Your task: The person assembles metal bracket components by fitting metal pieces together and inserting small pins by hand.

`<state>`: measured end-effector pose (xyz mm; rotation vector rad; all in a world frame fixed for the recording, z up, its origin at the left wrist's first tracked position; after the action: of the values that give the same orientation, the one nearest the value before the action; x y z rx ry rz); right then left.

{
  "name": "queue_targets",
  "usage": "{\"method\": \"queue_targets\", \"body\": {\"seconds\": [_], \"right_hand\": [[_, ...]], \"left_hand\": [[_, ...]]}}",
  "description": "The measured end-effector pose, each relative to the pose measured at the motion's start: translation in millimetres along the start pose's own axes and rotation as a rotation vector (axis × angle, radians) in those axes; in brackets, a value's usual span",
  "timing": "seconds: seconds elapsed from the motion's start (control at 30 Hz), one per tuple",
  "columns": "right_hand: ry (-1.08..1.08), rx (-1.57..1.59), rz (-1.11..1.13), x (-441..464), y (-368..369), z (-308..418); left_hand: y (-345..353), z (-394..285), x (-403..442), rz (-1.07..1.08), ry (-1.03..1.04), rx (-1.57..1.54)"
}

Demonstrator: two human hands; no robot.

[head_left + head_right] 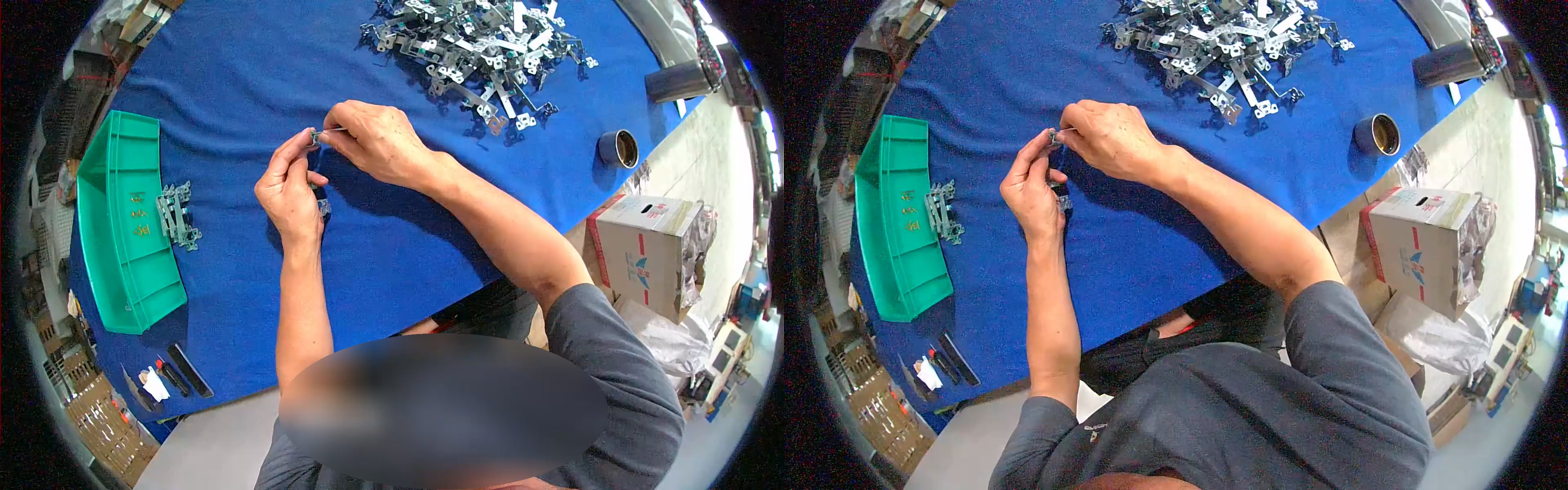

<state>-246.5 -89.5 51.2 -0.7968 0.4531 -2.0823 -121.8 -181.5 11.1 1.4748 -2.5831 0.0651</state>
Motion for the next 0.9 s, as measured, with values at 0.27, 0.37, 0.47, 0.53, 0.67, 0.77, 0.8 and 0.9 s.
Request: {"method": "queue_targets", "body": {"seconds": [0.27, 0.37, 0.47, 0.53, 0.67, 0.77, 0.8, 0.9], "right_hand": [[-0.035, 0.029, -0.018, 0.3, -2.7, 2.5], [-0.028, 0.074, -0.029, 0.7, -5.9, 3.8], [-0.031, 0.075, -0.038, 1.0, -4.7, 2.8], [-0.041, 0.044, -0.015, 1.0, -3.1, 2.8], [-0.061, -0.013, -0.005, 0.1, -0.4, 4.4], [0.033, 0.044, -0.009, 0.9, -1.2, 0.4], [0.031, 0.04, -0.005, 0.8, -0.9, 0.5], [-0.035, 0.006, -0.002, -0.1, -1.1, 2.8]], "left_hand": [[2.4, -2.6, -0.4, 0.014, 0.002, -0.014], [4.8, -4.5, -0.6, 0.033, 0.014, -0.031], [2.8, -1.1, -0.2, 0.037, 0.006, 0.004], [4.3, -2.2, 0.2, 0.049, 0.021, -0.027], [5.1, -2.1, 0.1, 0.05, 0.031, -0.019], [4.1, -1.8, -0.3, 0.047, 0.018, -0.025], [4.6, -2.1, -0.9, 0.052, 0.02, -0.013], [7.6, -5.4, -1.8, 0.075, 0.046, 0.02]]}}
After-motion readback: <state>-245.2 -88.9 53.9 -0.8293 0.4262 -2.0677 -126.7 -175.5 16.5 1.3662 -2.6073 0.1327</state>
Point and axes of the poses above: each hand's wrist, its own x-axis towards the middle knuckle, its own y-axis out of the palm, z = x × y, the point moved 10 cm from there along x, towards the middle knuckle, and after that the axes turned 6 degrees about y, right-handed, at the moved point
